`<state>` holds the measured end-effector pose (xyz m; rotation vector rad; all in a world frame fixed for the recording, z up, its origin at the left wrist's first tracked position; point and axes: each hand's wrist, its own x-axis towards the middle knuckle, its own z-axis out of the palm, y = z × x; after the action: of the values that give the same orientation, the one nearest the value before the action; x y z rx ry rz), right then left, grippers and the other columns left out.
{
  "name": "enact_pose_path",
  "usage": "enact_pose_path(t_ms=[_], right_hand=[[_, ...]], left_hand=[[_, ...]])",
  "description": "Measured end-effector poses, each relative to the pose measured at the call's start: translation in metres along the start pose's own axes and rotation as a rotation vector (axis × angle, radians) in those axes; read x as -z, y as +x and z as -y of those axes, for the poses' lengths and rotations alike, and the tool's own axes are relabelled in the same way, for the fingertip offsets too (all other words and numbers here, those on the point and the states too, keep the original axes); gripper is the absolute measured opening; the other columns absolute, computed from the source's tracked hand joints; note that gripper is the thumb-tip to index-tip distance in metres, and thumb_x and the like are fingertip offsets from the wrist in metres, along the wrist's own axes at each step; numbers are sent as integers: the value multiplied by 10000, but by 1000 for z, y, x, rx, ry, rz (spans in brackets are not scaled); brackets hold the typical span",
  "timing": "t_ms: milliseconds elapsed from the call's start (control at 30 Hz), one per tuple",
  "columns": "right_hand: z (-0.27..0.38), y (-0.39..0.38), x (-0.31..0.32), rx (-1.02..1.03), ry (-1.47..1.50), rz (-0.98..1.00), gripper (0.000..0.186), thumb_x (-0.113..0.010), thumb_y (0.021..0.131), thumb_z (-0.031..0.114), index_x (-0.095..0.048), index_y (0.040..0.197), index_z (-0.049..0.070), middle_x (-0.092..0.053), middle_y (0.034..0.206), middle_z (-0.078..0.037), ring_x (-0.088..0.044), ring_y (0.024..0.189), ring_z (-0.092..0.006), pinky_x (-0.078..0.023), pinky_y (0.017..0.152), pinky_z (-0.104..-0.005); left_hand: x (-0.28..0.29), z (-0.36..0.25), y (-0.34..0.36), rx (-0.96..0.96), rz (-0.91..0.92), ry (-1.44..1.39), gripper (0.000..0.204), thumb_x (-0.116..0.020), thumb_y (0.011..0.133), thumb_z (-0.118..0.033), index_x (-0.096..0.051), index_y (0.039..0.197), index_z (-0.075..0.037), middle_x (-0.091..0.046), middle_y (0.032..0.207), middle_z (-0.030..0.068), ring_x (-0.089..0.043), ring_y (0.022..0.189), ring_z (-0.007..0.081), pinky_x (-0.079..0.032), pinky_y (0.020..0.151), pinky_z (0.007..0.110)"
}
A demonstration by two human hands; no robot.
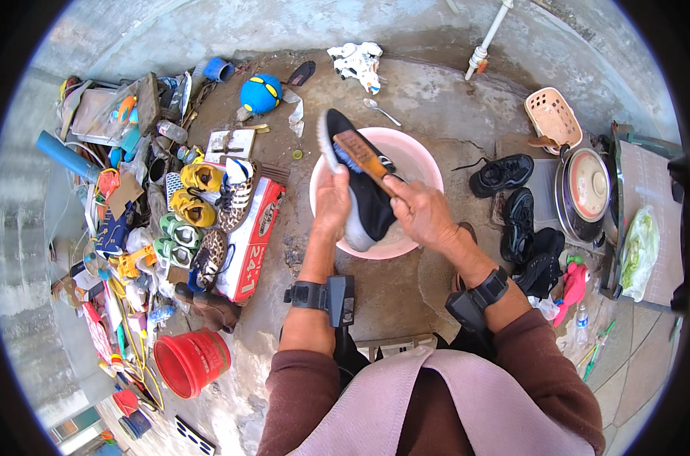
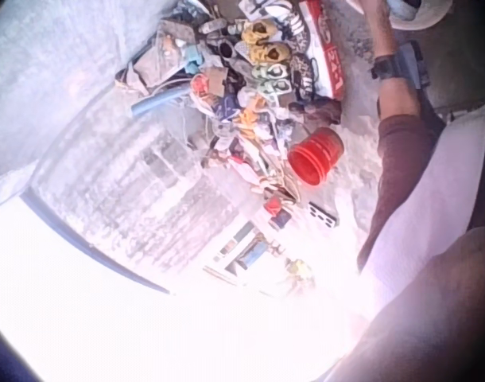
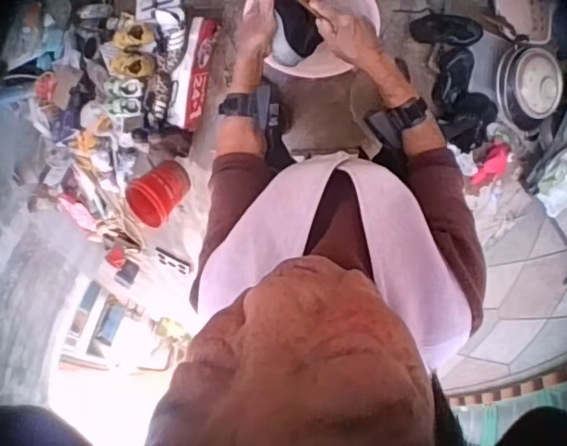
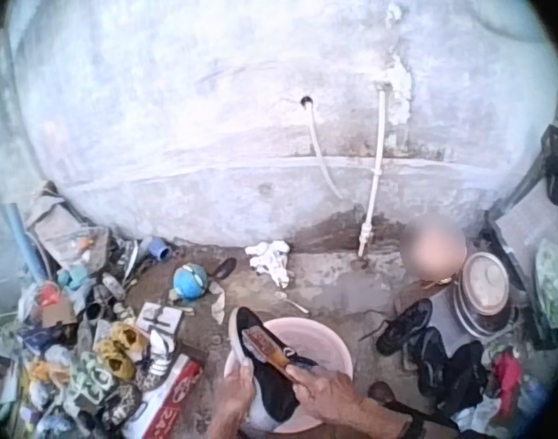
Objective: The person scrubs a black slip-on shoe with a brush over a pink basin, then places it aside and repeats the process on a black lace-up shoe. The person scrubs the exterior and interior of each shoe before setting them down.
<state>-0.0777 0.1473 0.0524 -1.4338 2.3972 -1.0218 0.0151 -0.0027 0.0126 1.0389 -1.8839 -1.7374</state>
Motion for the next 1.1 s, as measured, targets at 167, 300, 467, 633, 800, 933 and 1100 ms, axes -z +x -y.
enact_pose_path(t_ms=[167, 300, 467, 633, 800, 933, 1100], right_hand=[[-23, 10, 5, -85, -75, -52, 323, -541, 776, 174, -583, 1086, 92, -564, 698, -204, -567, 658, -376, -462, 613, -452], [-34, 19, 10, -140, -102, -96, 320, -532, 782, 167, -586, 1081, 68, -577, 701, -235, -579, 663, -394, -462, 623, -461], [-29, 17, 18, -119, -65, -48, 314, -525, 785, 150, -578, 1072, 35, -563, 631, -231, -582, 630, -378, -468, 601, -449], [-2, 1, 10, 17, -12, 34, 328, -530, 788, 146, -532, 1102, 53, -563, 693, -221, -568, 645, -386, -469, 597, -455], [-37, 12, 18, -31, -255, -79, 318, -517, 798, 155, -520, 1104, 68, -568, 716, -232, -574, 677, -402, -468, 616, -476], [-79, 30, 26, -349, 271, -235, 493, -574, 811, 223, -448, 1250, 37, -593, 702, -150, -591, 606, -272, -461, 551, -386], [-87, 28, 40, -529, 1444, -99, 649, -678, 757, 398, -476, 1247, 23, -533, 809, 32, -382, 554, -49, -295, 453, -187]], left_hand=[[-26, -6, -13, 230, 139, -142, 506, -542, 867, -395, -503, 1133, 34, -586, 967, 96, -536, 830, 134, -455, 718, 278], [-33, -11, -24, 194, 212, -76, 514, -575, 840, -361, -493, 1141, 47, -596, 946, 98, -544, 814, 134, -463, 704, 271], [-29, -3, -22, 211, 294, -61, 551, -594, 807, -352, -473, 1167, 47, -597, 968, 114, -554, 845, 156, -453, 762, 273], [-13, 2, -1, 216, 92, -263, 425, -571, 828, -291, -505, 1093, 35, -601, 914, 103, -555, 794, 152, -454, 714, 287], [-9, -8, -12, 329, 288, -225, 433, -532, 863, -185, -436, 1244, -2, -576, 1055, 66, -562, 900, 129, -462, 784, 256], [-17, -18, -30, 164, 586, -252, 449, -537, 865, -213, -435, 1243, 8, -572, 1085, 76, -558, 935, 135, -447, 828, 266], [-16, -21, -35, 238, 742, -461, 507, -555, 848, -318, -463, 1204, 31, -572, 1099, 87, -556, 961, 144, -432, 861, 263]])
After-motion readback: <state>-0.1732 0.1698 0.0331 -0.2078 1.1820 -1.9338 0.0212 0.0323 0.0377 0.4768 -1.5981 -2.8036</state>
